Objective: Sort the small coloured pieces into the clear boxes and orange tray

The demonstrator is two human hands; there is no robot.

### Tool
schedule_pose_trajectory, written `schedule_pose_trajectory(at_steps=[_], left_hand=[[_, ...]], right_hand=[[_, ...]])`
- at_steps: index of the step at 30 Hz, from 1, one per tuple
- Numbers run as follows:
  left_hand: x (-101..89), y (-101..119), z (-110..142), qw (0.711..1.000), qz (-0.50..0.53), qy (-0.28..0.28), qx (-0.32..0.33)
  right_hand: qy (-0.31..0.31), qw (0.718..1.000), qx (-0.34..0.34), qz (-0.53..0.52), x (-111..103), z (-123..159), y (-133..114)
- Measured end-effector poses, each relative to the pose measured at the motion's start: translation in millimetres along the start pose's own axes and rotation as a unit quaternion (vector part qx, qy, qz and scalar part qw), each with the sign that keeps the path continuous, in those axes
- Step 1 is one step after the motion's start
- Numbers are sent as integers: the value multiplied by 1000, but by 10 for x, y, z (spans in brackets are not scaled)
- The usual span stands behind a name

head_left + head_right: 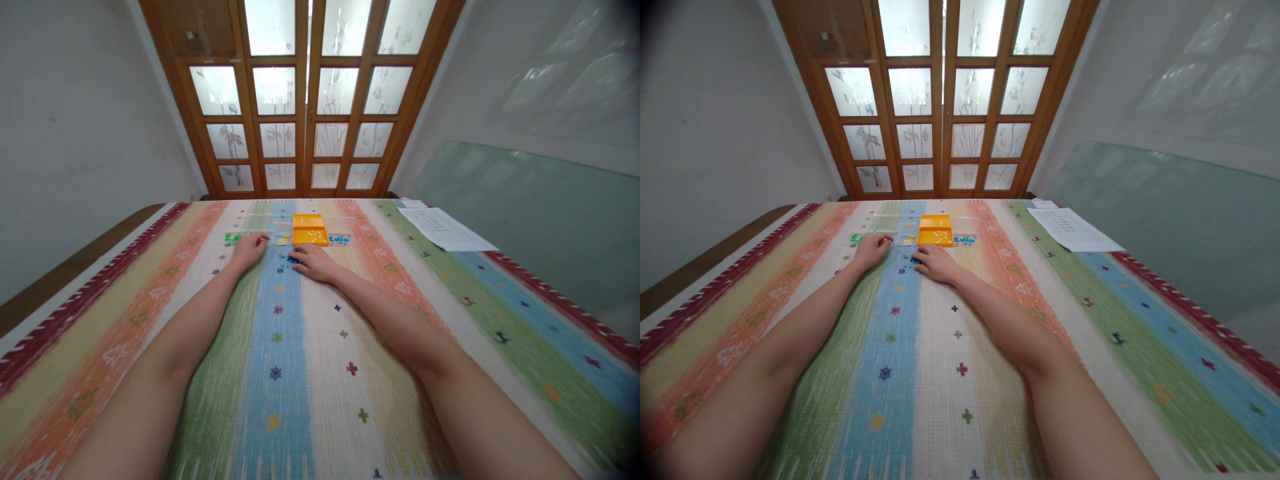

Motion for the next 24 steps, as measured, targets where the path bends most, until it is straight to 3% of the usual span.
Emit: schedule_pose_trajectory(at_steps=[12,24], left_hand=[[4,25,19,1000,15,-7,8],[25,11,20,999,23,-1,24]], right_hand=[[12,999,-47,-5,-40,-5,-198],[34,995,-76,-54,-95,-6,-196]])
Point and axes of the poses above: each hand's wrist, its own z-axis away from the middle knuckle, its own x-axis out of the palm, y = z × x, the point moved 7 cm from there along -z, towards the middle knuckle, and after that the axes turned 3 degrees about y, right-handed, at the moved point
